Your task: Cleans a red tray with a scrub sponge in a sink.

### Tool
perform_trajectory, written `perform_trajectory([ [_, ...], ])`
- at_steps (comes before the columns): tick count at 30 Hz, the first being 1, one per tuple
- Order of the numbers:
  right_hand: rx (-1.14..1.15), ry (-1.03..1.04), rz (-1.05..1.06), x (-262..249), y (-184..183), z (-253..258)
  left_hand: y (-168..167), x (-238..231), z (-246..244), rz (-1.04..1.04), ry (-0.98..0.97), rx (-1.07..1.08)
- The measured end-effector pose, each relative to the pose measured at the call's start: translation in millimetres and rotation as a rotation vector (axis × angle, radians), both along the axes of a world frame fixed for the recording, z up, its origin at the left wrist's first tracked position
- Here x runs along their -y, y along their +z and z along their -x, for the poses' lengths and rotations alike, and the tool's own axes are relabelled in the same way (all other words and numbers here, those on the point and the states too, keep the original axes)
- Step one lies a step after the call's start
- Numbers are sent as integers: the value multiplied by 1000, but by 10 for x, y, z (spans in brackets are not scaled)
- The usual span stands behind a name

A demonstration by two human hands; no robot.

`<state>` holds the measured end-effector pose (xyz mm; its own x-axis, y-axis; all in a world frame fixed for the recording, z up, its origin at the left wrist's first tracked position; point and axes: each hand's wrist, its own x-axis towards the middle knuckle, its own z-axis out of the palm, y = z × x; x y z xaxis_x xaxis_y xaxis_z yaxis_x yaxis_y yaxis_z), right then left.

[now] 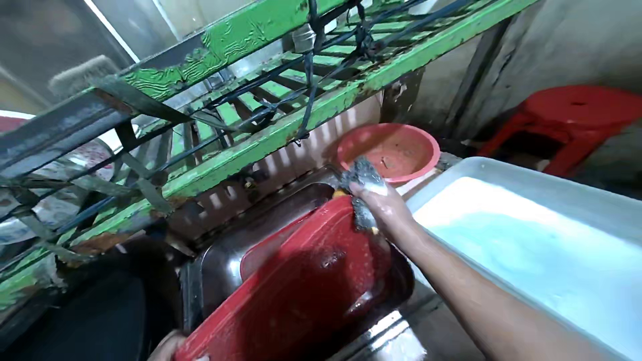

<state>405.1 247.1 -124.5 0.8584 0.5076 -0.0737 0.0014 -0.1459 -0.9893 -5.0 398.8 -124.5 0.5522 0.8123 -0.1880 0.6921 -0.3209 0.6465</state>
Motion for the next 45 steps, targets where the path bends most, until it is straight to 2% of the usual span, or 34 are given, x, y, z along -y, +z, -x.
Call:
perform_trajectory([
  [2,252,98,1,20,559,243,329,147,-346,-63,-150,-60],
  [3,402,166,-29,18,759,394,500,273,-575,-87,-166,-15],
  [5,649,365,-68,-18,1083,771,814,531,-1005,-145,-146,196],
  [7,882,518,-70,-120,1222,1067,993,665,-1305,-191,-111,454],
  [9,989,588,-105,-201,1165,1058,949,671,-1437,-117,-43,613],
  [11,1042,540,-124,-231,933,802,790,596,-1410,22,8,739],
  [13,992,461,39,-181,686,370,639,482,-1299,103,66,840],
  [16,737,300,335,-150,431,-209,527,268,-1120,170,68,942],
  [17,656,261,366,-151,422,-252,531,234,-1111,179,58,941],
  [19,702,233,393,-215,522,-51,597,227,-1205,168,51,898],
  [21,881,294,208,-319,686,450,712,288,-1389,125,59,794],
  [23,980,456,-11,-430,856,888,799,353,-1526,81,48,704],
  [24,983,556,-27,-445,932,970,817,367,-1534,71,39,687],
  [26,965,545,-27,-451,894,827,785,336,-1437,61,43,670],
  [27,895,503,69,-427,834,636,739,304,-1349,59,47,688],
  [29,605,379,286,-382,618,120,625,243,-1163,70,47,759],
  [30,397,295,259,-359,458,-112,576,235,-1101,79,52,810],
  [33,-211,68,-157,-176,-109,-237,466,264,-996,120,84,939],
  [35,-293,34,-297,-78,-198,-122,456,275,-904,132,96,951],
  [38,-148,-33,-256,-97,100,15,633,260,-579,30,30,689],
  [41,95,99,-146,-76,834,273,1019,275,-464,-141,-144,233],
  [42,223,166,-114,-84,1041,402,1092,309,-520,-151,-175,143],
  [43,356,224,-92,-102,1183,525,1111,348,-595,-136,-185,105],
  [45,562,323,-50,-160,1243,696,955,377,-680,-75,-168,167],
])
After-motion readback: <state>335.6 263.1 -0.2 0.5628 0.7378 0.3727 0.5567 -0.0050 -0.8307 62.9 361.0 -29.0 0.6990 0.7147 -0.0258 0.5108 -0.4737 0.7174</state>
